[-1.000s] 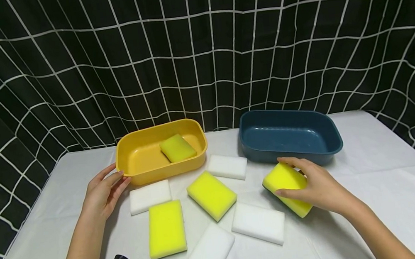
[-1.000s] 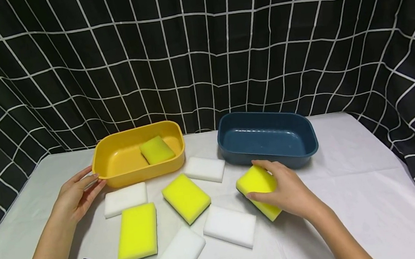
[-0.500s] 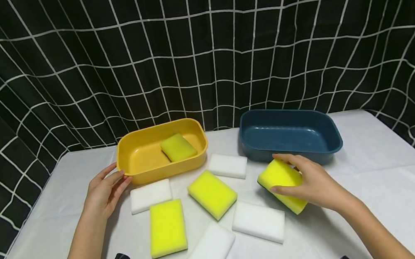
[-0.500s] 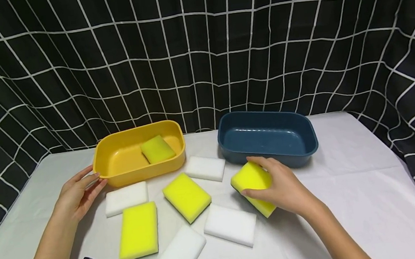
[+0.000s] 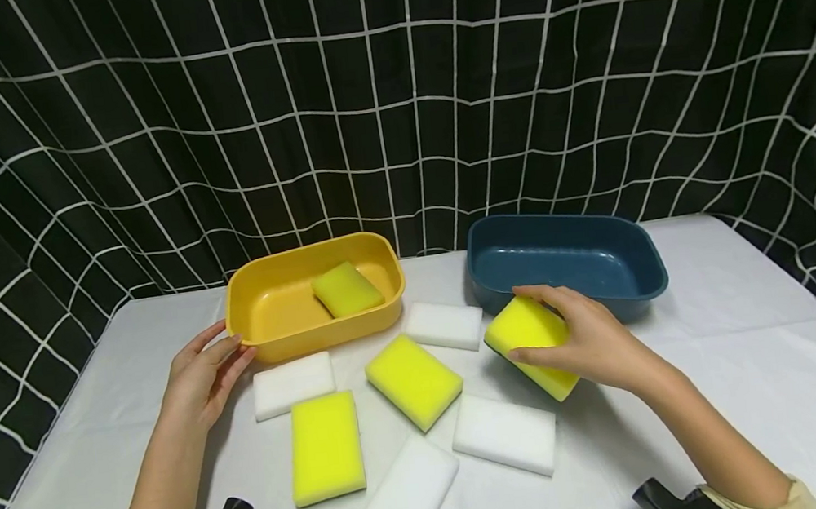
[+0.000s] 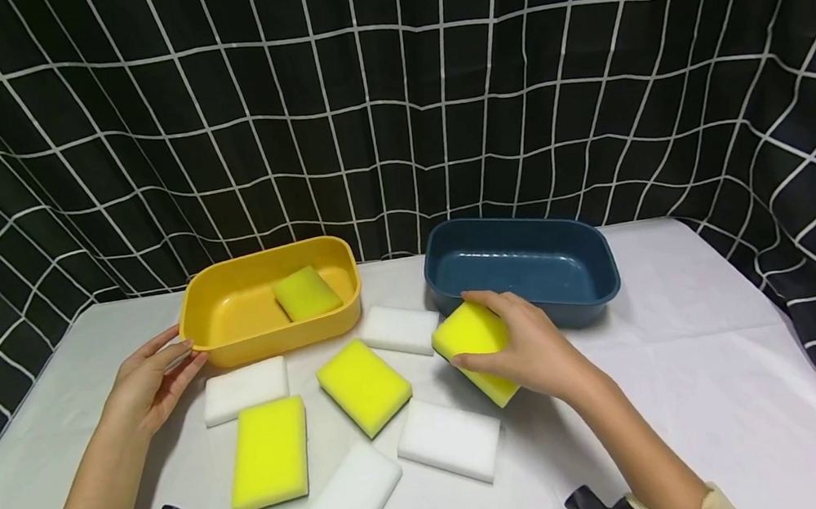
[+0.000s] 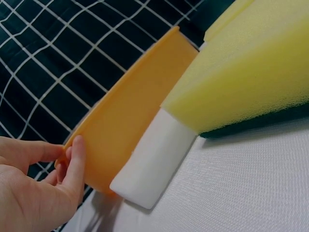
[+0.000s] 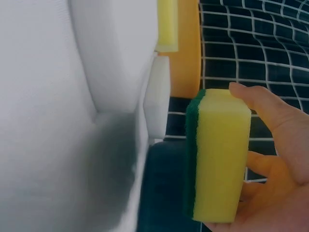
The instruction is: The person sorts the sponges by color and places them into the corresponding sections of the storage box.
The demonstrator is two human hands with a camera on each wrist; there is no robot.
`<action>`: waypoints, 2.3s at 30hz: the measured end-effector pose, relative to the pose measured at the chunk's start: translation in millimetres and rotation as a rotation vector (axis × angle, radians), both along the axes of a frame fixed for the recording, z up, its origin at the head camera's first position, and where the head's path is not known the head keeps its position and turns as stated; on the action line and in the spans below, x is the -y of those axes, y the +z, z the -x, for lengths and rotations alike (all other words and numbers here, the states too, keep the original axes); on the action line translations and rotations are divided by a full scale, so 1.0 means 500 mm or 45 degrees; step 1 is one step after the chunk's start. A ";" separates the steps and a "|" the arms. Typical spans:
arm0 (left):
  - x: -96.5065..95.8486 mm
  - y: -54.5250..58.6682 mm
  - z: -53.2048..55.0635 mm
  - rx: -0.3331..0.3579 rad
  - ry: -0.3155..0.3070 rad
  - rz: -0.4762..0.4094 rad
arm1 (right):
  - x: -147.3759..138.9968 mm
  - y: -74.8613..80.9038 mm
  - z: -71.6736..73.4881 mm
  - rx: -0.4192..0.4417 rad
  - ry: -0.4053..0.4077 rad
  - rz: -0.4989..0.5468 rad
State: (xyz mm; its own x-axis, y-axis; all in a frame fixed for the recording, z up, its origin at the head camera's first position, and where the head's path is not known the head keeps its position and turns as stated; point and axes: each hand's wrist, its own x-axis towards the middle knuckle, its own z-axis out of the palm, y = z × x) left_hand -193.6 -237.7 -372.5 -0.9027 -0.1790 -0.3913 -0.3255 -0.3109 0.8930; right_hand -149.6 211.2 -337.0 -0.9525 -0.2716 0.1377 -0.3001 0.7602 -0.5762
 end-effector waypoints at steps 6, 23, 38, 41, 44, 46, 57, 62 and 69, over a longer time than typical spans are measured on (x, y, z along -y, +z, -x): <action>-0.001 0.003 -0.002 0.006 0.002 0.008 | 0.017 0.010 0.011 0.025 0.010 0.010; 0.000 0.003 -0.001 0.015 0.014 -0.003 | 0.072 0.025 0.049 0.100 0.005 0.053; -0.002 0.003 -0.001 0.005 0.019 -0.004 | 0.128 0.045 0.089 0.140 0.001 0.072; -0.002 0.003 0.000 0.008 0.022 -0.010 | 0.138 0.048 0.098 0.151 -0.003 0.080; -0.002 0.003 0.000 0.007 0.021 -0.007 | 0.147 0.051 0.105 0.150 0.003 0.083; -0.001 0.003 -0.001 0.006 0.021 -0.006 | 0.152 0.052 0.110 0.151 0.007 0.086; -0.002 0.003 0.000 0.016 0.028 0.007 | 0.183 0.065 0.133 0.162 0.017 0.085; -0.002 0.004 -0.001 0.018 0.031 0.004 | 0.197 0.071 0.139 0.156 0.018 0.085; -0.001 0.005 -0.001 0.020 0.028 -0.010 | 0.217 0.073 0.154 0.163 0.011 0.089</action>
